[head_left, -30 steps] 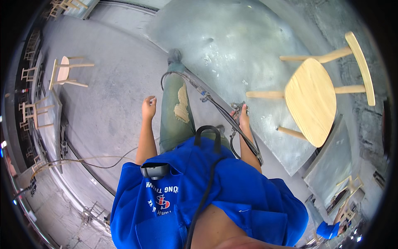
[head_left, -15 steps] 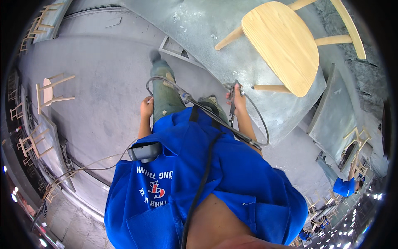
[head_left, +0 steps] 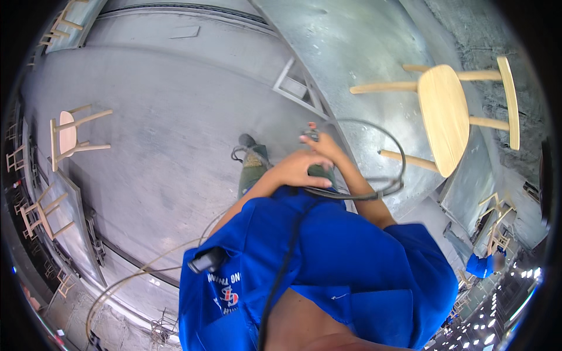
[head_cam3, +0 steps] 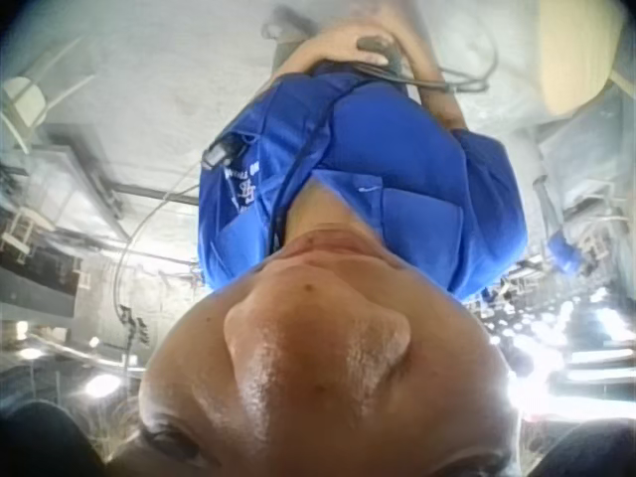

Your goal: The person uses a spray gun to apply finish to wooden chairs in a factory. They rotate each chair to coat all sides, then place it on a metal platform. Other workers in blue shirts are visible in the background.

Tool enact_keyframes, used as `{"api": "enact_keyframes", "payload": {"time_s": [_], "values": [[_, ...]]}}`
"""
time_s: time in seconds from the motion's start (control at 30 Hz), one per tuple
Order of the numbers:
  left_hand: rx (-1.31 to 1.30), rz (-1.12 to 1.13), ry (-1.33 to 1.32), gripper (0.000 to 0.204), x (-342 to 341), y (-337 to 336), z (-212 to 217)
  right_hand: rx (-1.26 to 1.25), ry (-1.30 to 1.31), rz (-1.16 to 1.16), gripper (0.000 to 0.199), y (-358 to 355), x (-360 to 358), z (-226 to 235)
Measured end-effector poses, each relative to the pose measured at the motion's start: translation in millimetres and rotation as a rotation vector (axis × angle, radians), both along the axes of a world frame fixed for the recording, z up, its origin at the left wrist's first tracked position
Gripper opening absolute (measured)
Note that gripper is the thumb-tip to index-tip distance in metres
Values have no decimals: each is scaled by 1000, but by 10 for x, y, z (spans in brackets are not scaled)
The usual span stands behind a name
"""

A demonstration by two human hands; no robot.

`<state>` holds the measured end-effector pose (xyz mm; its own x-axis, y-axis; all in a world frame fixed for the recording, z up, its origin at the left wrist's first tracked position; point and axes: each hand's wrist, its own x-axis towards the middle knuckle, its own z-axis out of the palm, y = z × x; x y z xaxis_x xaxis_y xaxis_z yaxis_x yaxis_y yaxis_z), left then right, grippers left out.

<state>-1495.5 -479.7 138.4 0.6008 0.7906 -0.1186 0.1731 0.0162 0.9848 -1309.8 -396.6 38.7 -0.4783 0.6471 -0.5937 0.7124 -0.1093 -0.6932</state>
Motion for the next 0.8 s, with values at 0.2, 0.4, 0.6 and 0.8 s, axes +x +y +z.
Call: {"api": "enact_keyframes", "payload": {"time_s": [0.2,0.4,0.6,0.8], "values": [[-501,-18,-577,38,-1384,108,519,20,-230,874,55,111,-2878,-449],[-816,653,-643,23,-2941,545,247,297,324,830,45,518,-3416,-508],[-1009,1201,-386,14,-4754,835,-658,28,-248,-11,55,2148,-3479,-1595],[-1017,1251,20,31,-5579,922,-1559,-20,-532,-567,84,3703,-3337,-3199]]}}
